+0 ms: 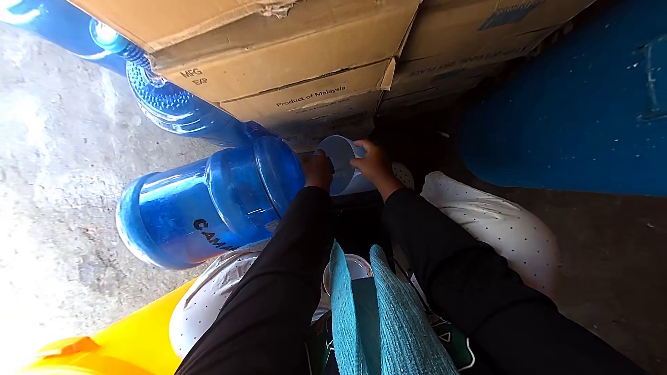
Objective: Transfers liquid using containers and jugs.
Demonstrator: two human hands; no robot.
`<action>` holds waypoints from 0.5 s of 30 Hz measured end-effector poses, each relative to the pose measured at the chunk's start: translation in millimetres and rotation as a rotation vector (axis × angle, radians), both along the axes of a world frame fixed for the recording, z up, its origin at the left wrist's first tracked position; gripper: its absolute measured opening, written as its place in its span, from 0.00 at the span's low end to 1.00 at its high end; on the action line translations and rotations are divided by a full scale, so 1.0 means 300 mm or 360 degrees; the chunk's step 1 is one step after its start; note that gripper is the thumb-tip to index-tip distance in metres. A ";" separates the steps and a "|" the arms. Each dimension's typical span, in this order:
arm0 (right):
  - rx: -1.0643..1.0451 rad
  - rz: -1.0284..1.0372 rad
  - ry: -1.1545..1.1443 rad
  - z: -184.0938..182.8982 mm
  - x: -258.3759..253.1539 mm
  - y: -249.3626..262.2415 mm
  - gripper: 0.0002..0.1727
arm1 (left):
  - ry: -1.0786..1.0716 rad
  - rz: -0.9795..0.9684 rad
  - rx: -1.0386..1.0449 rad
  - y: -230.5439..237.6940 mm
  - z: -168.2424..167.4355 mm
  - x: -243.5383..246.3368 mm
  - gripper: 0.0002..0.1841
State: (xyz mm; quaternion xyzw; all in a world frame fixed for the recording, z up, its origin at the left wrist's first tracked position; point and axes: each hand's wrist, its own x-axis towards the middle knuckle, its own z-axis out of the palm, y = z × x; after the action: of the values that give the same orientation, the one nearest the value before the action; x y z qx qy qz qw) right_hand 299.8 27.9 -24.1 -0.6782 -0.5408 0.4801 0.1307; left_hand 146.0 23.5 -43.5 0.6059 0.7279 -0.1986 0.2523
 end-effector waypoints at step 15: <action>-0.0059 0.0093 0.0104 -0.014 0.038 0.051 0.32 | 0.0093 -0.0062 -0.0011 -0.024 0.008 -0.003 0.36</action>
State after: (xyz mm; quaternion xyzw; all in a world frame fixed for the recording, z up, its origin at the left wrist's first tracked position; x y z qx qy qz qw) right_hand 311.2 43.3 -28.4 -0.6484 -0.5469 0.5155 0.1215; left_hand 145.1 16.3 -41.2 0.6130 0.7224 -0.2235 0.2291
